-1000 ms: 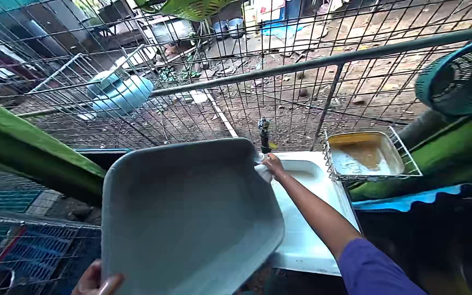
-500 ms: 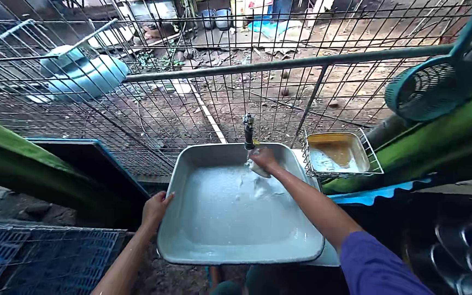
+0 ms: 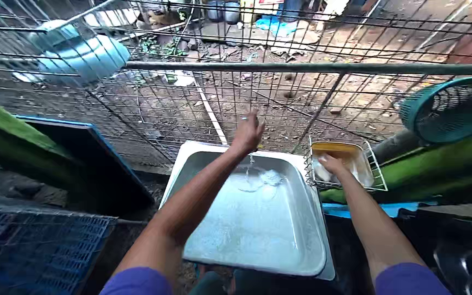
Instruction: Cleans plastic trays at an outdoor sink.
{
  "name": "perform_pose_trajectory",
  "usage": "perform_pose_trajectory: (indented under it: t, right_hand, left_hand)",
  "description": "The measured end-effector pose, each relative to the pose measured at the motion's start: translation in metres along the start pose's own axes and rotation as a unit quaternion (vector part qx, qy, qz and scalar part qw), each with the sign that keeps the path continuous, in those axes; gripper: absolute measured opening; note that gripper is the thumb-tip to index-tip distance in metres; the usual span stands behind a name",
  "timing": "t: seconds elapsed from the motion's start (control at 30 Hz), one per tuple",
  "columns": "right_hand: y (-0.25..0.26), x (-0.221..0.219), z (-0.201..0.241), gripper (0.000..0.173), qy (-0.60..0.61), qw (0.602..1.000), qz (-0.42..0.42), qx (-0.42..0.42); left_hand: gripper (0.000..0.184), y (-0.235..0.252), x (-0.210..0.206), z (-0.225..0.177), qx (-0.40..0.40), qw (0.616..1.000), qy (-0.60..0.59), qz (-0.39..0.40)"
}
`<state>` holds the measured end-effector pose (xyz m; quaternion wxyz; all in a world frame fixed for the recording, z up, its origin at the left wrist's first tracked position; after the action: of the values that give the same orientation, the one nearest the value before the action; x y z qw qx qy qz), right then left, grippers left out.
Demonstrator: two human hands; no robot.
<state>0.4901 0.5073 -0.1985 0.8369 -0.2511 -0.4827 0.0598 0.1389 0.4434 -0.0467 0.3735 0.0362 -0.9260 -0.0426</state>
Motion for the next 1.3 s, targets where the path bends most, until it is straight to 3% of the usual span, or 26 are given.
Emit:
perform_pose_trajectory:
  t: [0.07, 0.13, 0.27, 0.4, 0.43, 0.5, 0.6, 0.67, 0.73, 0.83, 0.93, 1.03, 1.1, 1.2, 1.3]
  right_hand:
    - [-0.002, -0.026, 0.003, 0.081, -0.072, 0.996, 0.034, -0.045]
    - [-0.014, -0.031, 0.017, 0.086, -0.11, 0.991, 0.011, -0.073]
    - [-0.018, -0.031, 0.025, 0.063, -0.11, 0.994, -0.01, -0.017]
    - [-0.011, -0.031, 0.023, 0.055, -0.153, 0.988, 0.009, 0.005]
    - [-0.013, -0.029, 0.025, 0.05, -0.165, 0.986, 0.006, -0.001]
    - [-0.021, -0.022, 0.033, 0.041, -0.21, 0.978, -0.011, -0.016]
    - [-0.023, -0.012, 0.044, 0.043, -0.264, 0.964, -0.032, -0.002]
    - [-0.017, -0.01, 0.046, 0.049, -0.228, 0.972, -0.041, 0.034]
    - [-0.008, -0.018, 0.037, 0.053, -0.145, 0.987, -0.034, 0.056]
    - [0.0, -0.035, 0.013, 0.074, -0.131, 0.991, 0.021, 0.03]
    - [-0.002, -0.043, 0.01, 0.084, -0.198, 0.979, 0.043, 0.016]
    - [-0.003, -0.04, 0.013, 0.079, -0.196, 0.979, 0.049, 0.027]
    - [-0.005, -0.027, 0.018, 0.061, -0.163, 0.984, 0.029, 0.065]
    - [-0.037, 0.011, 0.029, 0.043, 0.04, 0.993, -0.044, 0.1]
    - [-0.083, 0.059, 0.039, 0.038, 0.231, 0.963, -0.1, 0.095]
  left_hand:
    - [0.049, 0.007, -0.011, -0.006, 0.021, 1.0, 0.022, 0.002]
    - [0.043, 0.01, -0.01, -0.009, 0.007, 0.999, 0.051, -0.008]
    - [0.04, 0.016, -0.003, -0.006, -0.059, 0.987, 0.149, 0.029]
    - [0.038, 0.021, 0.003, -0.003, -0.155, 0.971, 0.177, 0.039]
    - [0.04, 0.02, 0.005, -0.002, -0.156, 0.97, 0.18, 0.041]
    - [0.061, 0.009, 0.013, -0.003, -0.132, 0.974, 0.18, 0.047]
    - [0.078, -0.056, 0.026, 0.012, -0.138, 0.977, 0.152, 0.067]
    - [0.076, -0.128, 0.029, 0.038, -0.108, 0.963, 0.145, 0.201]
    - [0.078, -0.206, 0.029, 0.073, -0.034, 0.917, 0.168, 0.36]
    - [0.061, -0.293, 0.031, 0.135, 0.057, 0.884, 0.199, 0.419]
    - [0.022, -0.328, 0.033, 0.163, 0.003, 0.933, 0.224, 0.283]
    - [0.012, -0.323, 0.037, 0.151, -0.095, 0.945, 0.238, 0.202]
    - [0.013, -0.317, 0.045, 0.136, -0.17, 0.944, 0.243, 0.146]
    - [0.018, -0.304, 0.074, 0.109, -0.226, 0.94, 0.255, 0.031]
    - [0.027, -0.269, 0.108, 0.089, -0.232, 0.936, 0.249, -0.089]
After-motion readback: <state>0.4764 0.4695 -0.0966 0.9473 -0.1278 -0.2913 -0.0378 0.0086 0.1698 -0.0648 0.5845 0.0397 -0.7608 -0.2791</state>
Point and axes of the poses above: each hand's wrist, its own y-axis towards the middle knuckle, its own x-axis out of the back of the hand, z = x × y, the point moved 5 cm from there along y, towards the middle knuckle, and after that the axes turned 6 degrees about y, right-handed, at the moved point
